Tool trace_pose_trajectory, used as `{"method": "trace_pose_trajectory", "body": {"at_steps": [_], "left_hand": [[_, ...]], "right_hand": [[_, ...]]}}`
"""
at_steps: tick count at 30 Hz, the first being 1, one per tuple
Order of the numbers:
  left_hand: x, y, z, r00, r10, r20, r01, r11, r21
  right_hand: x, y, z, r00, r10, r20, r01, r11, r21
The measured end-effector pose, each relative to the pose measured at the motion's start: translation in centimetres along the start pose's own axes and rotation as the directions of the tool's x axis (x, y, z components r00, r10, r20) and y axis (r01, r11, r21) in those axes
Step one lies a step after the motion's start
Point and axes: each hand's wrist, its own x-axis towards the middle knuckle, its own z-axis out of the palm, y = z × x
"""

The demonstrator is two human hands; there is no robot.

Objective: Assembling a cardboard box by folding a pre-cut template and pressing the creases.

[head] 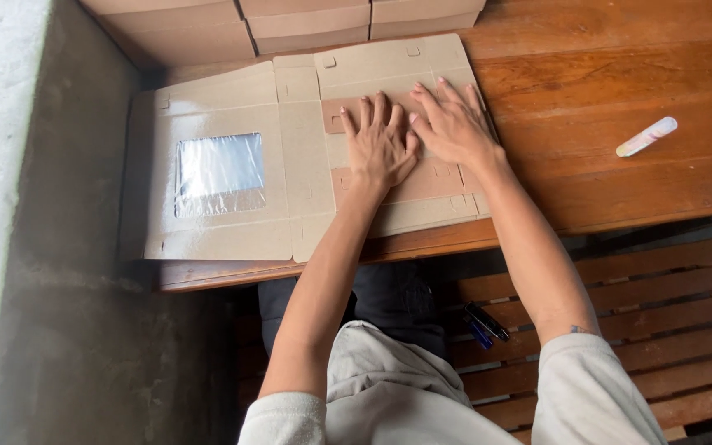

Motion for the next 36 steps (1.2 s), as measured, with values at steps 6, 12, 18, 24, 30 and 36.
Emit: {"method": "trace_pose_trajectory", "body": {"at_steps": [6, 12, 18, 24, 30, 36], "left_hand": [[0.1, -0.1, -0.5, 0.994, -0.043, 0.102, 0.055, 0.992, -0.118], [-0.4, 0.5, -1.9, 0.988, -0.103, 0.116, 0.114, 0.989, -0.092], [-1.4, 0.9, -3.5, 0.974, -0.178, 0.142, 0.195, 0.974, -0.112], [-1.1, 1.3, -2.5, 0.964, -0.213, 0.158, 0.224, 0.973, -0.055], [-0.8, 1.4, -2.2, 0.958, -0.244, 0.153, 0.249, 0.968, -0.017], [0.0, -0.2, -1.5, 0.981, -0.177, 0.076, 0.179, 0.984, -0.012]], "right_hand": [[0.3, 0.5, 1.9, 0.967, -0.048, -0.249, 0.046, 0.999, -0.014], [0.6, 0.3, 1.8, 0.989, 0.048, -0.139, -0.058, 0.996, -0.067], [0.6, 0.7, 2.6, 0.979, 0.04, -0.202, -0.058, 0.994, -0.087], [1.3, 1.3, 4.1, 0.951, 0.025, -0.308, -0.086, 0.979, -0.183], [2.0, 1.8, 5.2, 0.912, 0.001, -0.409, -0.125, 0.953, -0.277], [1.6, 0.8, 4.8, 0.928, 0.104, -0.358, -0.201, 0.948, -0.246]]}}
